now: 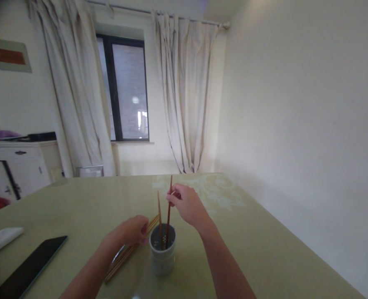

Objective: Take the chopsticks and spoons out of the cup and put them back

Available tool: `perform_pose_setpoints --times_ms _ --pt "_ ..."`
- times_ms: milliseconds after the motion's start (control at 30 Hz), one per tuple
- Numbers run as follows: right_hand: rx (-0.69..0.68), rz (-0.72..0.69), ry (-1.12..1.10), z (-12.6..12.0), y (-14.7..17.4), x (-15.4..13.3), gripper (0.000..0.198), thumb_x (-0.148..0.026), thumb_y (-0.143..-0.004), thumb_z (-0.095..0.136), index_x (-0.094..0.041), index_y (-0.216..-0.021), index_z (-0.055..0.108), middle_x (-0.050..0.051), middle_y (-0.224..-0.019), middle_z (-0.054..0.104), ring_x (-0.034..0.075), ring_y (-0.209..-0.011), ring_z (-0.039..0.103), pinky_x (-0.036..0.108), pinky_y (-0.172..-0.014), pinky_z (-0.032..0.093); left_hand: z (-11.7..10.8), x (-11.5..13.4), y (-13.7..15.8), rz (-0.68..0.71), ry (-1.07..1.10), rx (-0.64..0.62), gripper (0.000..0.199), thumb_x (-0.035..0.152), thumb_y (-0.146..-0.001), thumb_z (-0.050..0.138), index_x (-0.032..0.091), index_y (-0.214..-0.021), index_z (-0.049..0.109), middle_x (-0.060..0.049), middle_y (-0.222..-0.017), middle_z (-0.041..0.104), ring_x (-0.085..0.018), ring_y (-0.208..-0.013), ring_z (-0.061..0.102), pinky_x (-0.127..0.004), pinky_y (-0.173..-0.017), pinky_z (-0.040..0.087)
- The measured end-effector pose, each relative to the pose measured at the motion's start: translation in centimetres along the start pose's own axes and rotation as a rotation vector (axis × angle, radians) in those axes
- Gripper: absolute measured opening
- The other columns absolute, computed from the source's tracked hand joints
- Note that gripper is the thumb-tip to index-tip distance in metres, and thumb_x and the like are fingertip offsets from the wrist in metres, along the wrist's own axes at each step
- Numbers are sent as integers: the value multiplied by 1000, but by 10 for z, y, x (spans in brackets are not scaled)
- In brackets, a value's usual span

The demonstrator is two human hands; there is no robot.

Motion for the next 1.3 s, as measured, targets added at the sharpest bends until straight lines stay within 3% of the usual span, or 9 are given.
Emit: perform_pose_setpoints --times_ms 167,367,567,833,933,1133,1300 --pt "-61 37 124 19 -4 16 30 -25 -99 55 -20 -72 69 2 -68 73 16 -65 68 26 -64 46 2 -2 -1 -16 -12 -9 26 18 -69 75 22 -95 76 -8 -109 78 -26 -96 73 -29 -73 49" --pt "-187 129 138 40 -3 32 26 -22 -100 53 -17 -85 73 3 -72 73 14 -62 65 23 -60 45 1 0 1 -18 -47 10 25 15 -75 68 18 -98 77 -12 -110 78 -26 -99 74 -29 -76 50" --pt "-236 146 154 46 -3 41 24 -19 -100 53 -15 -86 73 3 -75 72 14 -63 65 22 -59 44 2 8 3 14 -60 25 27 18 -79 64 16 -103 78 -17 -113 77 -28 -96 74 -30 -74 50" --pt "-250 109 160 52 -2 42 28 -33 -98 65 -16 -76 69 0 -70 66 15 -66 63 23 -59 39 1 14 1 108 29 0 14 24 -75 64 16 -71 74 -8 -77 77 -18 -67 66 -26 -55 38" --pt "-228 63 138 53 -3 38 23 -31 -93 74 -16 -75 71 -2 -68 64 13 -66 59 23 -61 38 0 11 -1 129 83 -10 14 23 -74 61 17 -66 70 -4 -67 73 -16 -62 63 -25 -53 36" --pt "-230 86 81 53 -5 43 21 -24 -89 74 -16 -70 70 -3 -63 62 13 -62 59 22 -58 38 -7 -1 -1 138 253 -42 18 25 -75 56 17 -79 72 -2 -66 73 -18 -63 68 -25 -57 44" --pt "-206 140 94 50 -4 51 22 -25 -92 68 -16 -73 73 -1 -63 66 14 -60 62 23 -57 42 -34 -9 3 195 423 101 34 38 -79 58 15 -97 75 -7 -84 78 -22 -75 71 -29 -65 49"
Point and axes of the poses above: each hand's wrist, its own y-axis away from the middle knuckle, its own z-axis out of the palm, x = y × z, the point moved 8 cm from there along -y, towards the middle knuckle
